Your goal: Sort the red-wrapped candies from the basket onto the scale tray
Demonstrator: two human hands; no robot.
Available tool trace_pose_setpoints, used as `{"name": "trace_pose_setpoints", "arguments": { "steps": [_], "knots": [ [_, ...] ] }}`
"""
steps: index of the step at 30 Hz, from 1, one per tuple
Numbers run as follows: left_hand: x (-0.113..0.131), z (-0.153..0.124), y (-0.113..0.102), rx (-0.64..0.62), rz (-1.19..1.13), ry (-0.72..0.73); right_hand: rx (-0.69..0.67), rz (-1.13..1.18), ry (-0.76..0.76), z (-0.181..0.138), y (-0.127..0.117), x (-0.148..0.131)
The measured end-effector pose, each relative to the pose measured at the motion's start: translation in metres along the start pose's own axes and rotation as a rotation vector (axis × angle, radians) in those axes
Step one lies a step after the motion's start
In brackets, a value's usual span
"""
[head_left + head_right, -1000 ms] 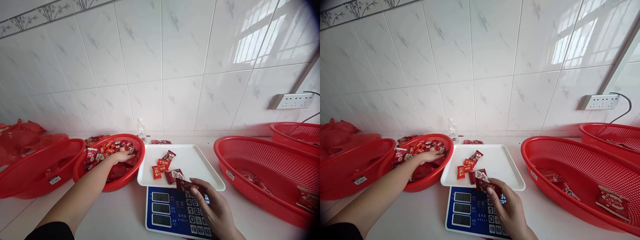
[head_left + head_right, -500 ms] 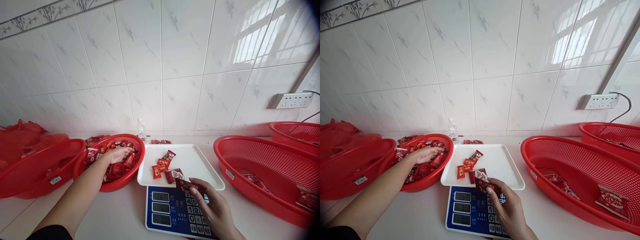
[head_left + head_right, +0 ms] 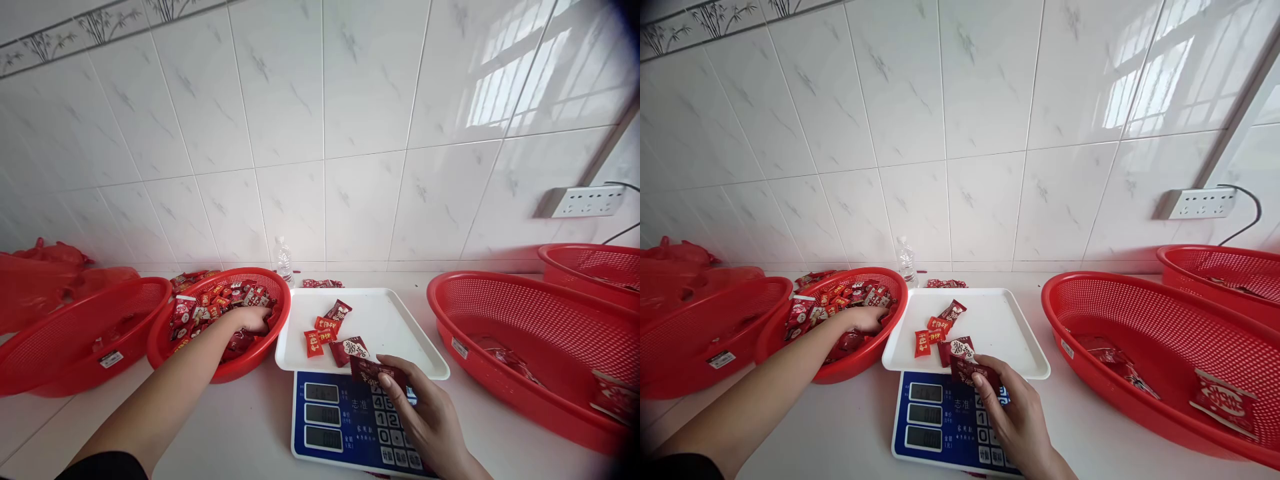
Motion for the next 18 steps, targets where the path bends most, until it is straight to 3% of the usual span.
{"name": "trace_pose_setpoints", "arguments": {
  "steps": [7, 15, 18],
  "knots": [
    [-0.005, 0.001, -0.016, 0.129, 0.143, -0.021, 0.021, -0.006, -0.002, 0.001, -0.004, -0.001],
    [-0.011, -0.013, -0.068, 0.61, 0.064, -0.022, 0.028, -0.003, 0.026, 0.001, -0.006, -0.001],
    [-0.003, -0.019, -0.075, 0.688, 0.016, 0.024, 0.028, 0.01, 0.031, 0.002, -0.007, -0.002]
  ]
}}
Point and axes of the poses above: each hand's wrist, its own z-axis towards the middle knuckle, its own y-axis out of the palm, x = y × z, the point moved 8 cm from there along z, towards the middle knuckle, and after that the axes turned 4 degrees about -x, right-handed, at the moved point
